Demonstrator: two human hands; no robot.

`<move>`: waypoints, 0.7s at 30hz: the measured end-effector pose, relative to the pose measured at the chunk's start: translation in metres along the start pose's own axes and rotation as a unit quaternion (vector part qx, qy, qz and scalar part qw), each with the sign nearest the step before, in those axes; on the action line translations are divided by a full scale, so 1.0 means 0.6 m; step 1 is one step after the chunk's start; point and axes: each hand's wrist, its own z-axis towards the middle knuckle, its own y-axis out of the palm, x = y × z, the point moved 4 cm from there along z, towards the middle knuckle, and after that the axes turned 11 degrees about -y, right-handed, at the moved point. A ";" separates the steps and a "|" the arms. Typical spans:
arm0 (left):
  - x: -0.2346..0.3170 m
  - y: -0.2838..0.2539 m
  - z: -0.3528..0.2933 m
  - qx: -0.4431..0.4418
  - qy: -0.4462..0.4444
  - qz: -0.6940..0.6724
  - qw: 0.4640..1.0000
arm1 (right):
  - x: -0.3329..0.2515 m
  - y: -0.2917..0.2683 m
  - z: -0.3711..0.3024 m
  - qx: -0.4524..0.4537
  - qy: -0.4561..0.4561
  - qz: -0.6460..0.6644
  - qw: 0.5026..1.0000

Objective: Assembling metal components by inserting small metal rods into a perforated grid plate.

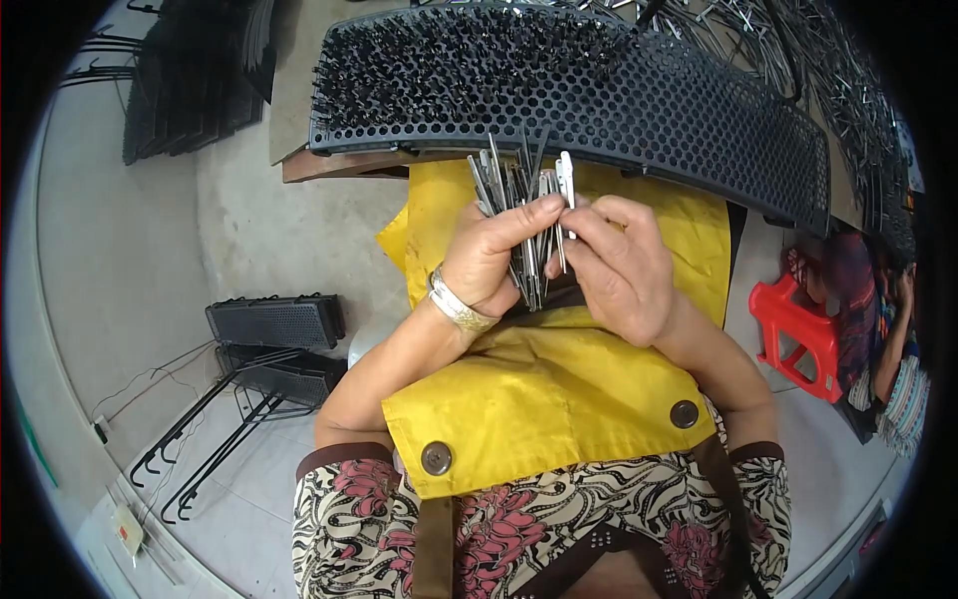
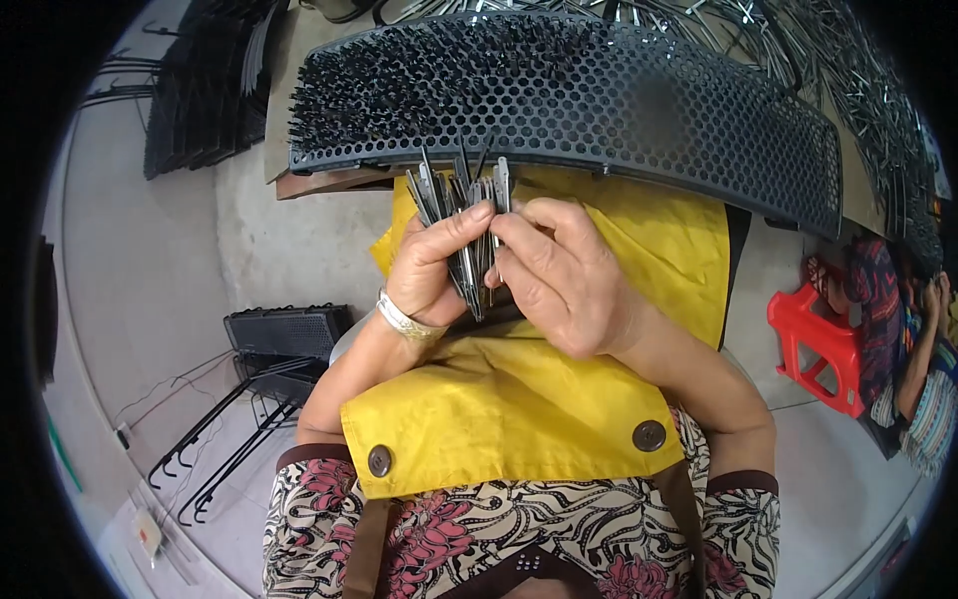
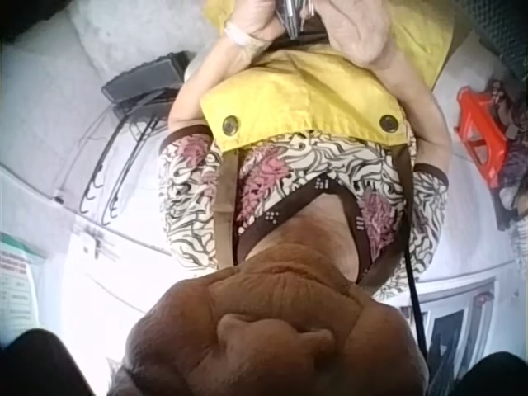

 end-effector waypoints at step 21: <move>0.007 -0.004 -0.003 0.097 0.049 0.208 0.972 | 0.079 0.017 -0.024 0.075 0.533 0.391 0.747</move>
